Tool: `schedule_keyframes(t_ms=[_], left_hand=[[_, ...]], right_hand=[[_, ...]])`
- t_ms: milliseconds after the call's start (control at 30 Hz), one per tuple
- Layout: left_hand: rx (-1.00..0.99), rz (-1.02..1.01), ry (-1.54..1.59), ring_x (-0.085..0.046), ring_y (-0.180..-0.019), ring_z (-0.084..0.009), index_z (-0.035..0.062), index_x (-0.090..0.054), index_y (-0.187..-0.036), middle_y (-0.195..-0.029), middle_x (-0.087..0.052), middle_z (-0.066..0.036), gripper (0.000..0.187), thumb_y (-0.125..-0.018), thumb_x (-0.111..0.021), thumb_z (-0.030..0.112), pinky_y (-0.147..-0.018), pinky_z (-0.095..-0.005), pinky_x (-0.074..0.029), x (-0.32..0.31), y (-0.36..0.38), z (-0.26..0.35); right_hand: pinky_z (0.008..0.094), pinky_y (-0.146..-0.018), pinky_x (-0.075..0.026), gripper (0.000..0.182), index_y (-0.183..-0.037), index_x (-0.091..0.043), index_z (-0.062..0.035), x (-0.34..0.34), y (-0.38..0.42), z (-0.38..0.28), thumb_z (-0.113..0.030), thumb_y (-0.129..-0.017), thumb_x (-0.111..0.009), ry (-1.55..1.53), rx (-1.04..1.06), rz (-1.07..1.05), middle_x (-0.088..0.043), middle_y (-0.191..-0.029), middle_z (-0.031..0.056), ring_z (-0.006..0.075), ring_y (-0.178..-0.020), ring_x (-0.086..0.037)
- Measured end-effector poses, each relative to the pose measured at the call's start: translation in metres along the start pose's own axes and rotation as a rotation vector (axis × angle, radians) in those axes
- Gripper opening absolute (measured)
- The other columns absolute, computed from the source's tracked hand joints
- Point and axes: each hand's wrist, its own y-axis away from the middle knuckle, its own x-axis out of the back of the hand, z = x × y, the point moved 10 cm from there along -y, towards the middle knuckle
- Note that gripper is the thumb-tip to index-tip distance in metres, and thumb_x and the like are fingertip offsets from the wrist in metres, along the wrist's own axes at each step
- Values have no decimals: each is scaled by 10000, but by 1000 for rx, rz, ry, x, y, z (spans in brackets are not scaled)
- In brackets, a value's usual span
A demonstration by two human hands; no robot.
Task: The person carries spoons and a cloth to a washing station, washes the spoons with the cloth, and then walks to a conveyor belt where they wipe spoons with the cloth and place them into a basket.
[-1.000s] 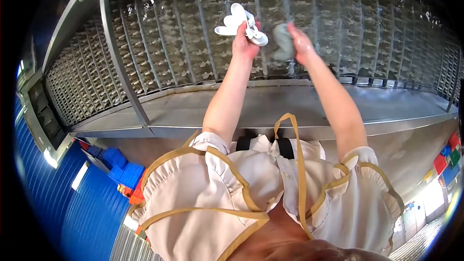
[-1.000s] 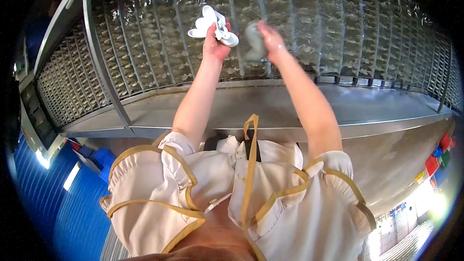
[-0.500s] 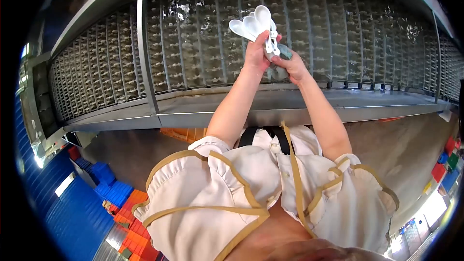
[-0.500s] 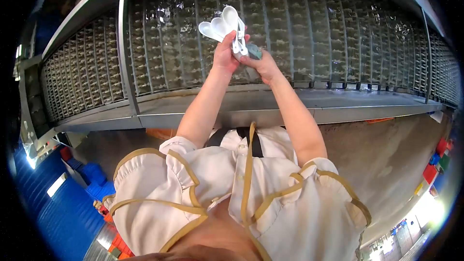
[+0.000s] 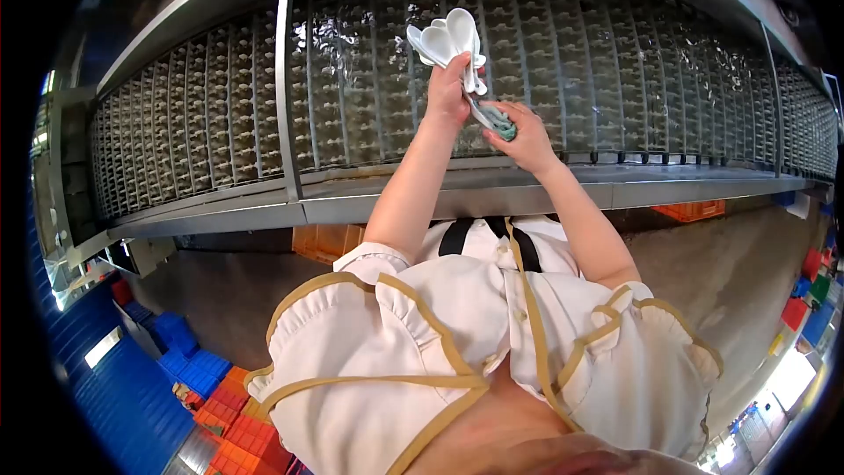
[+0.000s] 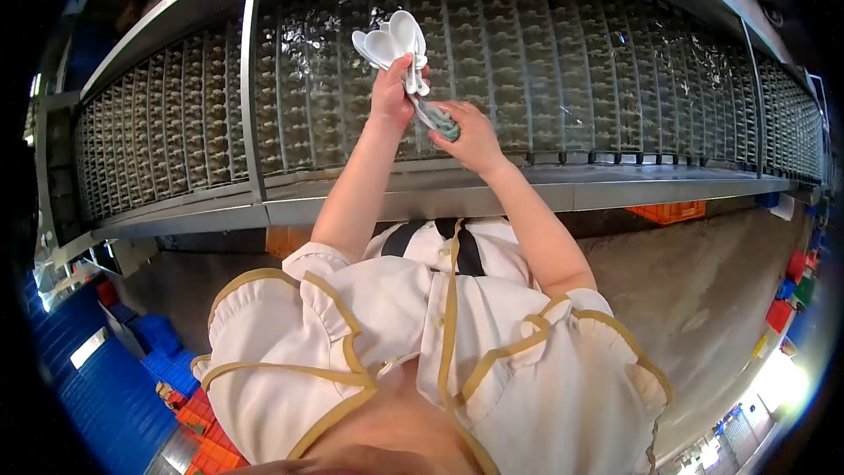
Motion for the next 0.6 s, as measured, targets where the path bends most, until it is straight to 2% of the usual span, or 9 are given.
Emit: schedule_keyframes(t_ms=[167, 267, 400, 500, 533, 567, 600], left_hand=[[41, 57, 39, -555, -642, -180, 29, -483, -990, -781, -563, -74, 237, -785, -541, 132, -489, -291, -456, 20, 4, -3], [67, 41, -75, -559, -672, -173, 15, -472, -1043, -797, -566, -68, 301, -774, -560, 116, -549, -291, -463, 30, 12, -3], [138, -47, -205, -565, -687, -175, 5, -465, -1051, -808, -570, -71, 324, -762, -573, 102, -572, -274, -464, 39, 19, 4], [369, -170, -471, -575, -724, -159, 0, -490, -1029, -839, -582, -75, 334, -736, -604, 111, -595, -275, -470, 38, 28, -3], [379, -172, -469, -575, -724, -159, 0, -490, -1029, -839, -582, -75, 334, -736, -604, 111, -595, -275, -470, 37, 30, -4], [447, -220, -505, -575, -730, -146, 2, -496, -1027, -850, -584, -73, 345, -725, -619, 119, -600, -266, -469, 31, 34, -11], [515, -269, -540, -575, -736, -133, 5, -502, -1024, -862, -586, -71, 357, -715, -633, 126, -605, -258, -467, 27, 40, -17]], right_hand=[[325, -698, -422, 299, -910, -599, -69, 8, -2, -10, -216, -658, -667, 126, 70, -30, -575, -862, 74, 260, -794, -509], [338, -636, -414, 221, -796, -595, -80, 15, -4, -26, -211, -637, -677, 334, 162, -131, -530, -739, 48, 244, -745, -498], [315, -626, -405, 170, -712, -570, -85, 39, 8, -43, -165, -605, -674, 302, 213, -293, -529, -755, 25, 231, -719, -488], [316, -629, -401, 148, -693, -555, -86, 56, -2, -66, -116, -588, -655, 343, 276, -271, -533, -767, 7, 228, -721, -488], [315, -626, -400, 107, -679, -541, -91, 55, -7, -69, -58, -593, -596, 422, 362, -272, -534, -776, -5, 226, -728, -490], [315, -626, -400, 107, -679, -541, -91, 56, -14, -66, -58, -593, -596, 418, 352, -270, -534, -776, -5, 226, -728, -490], [316, -624, -400, 97, -678, -537, -96, 48, -17, -77, -47, -600, -569, 475, 463, -304, -533, -780, -6, 224, -730, -491]])
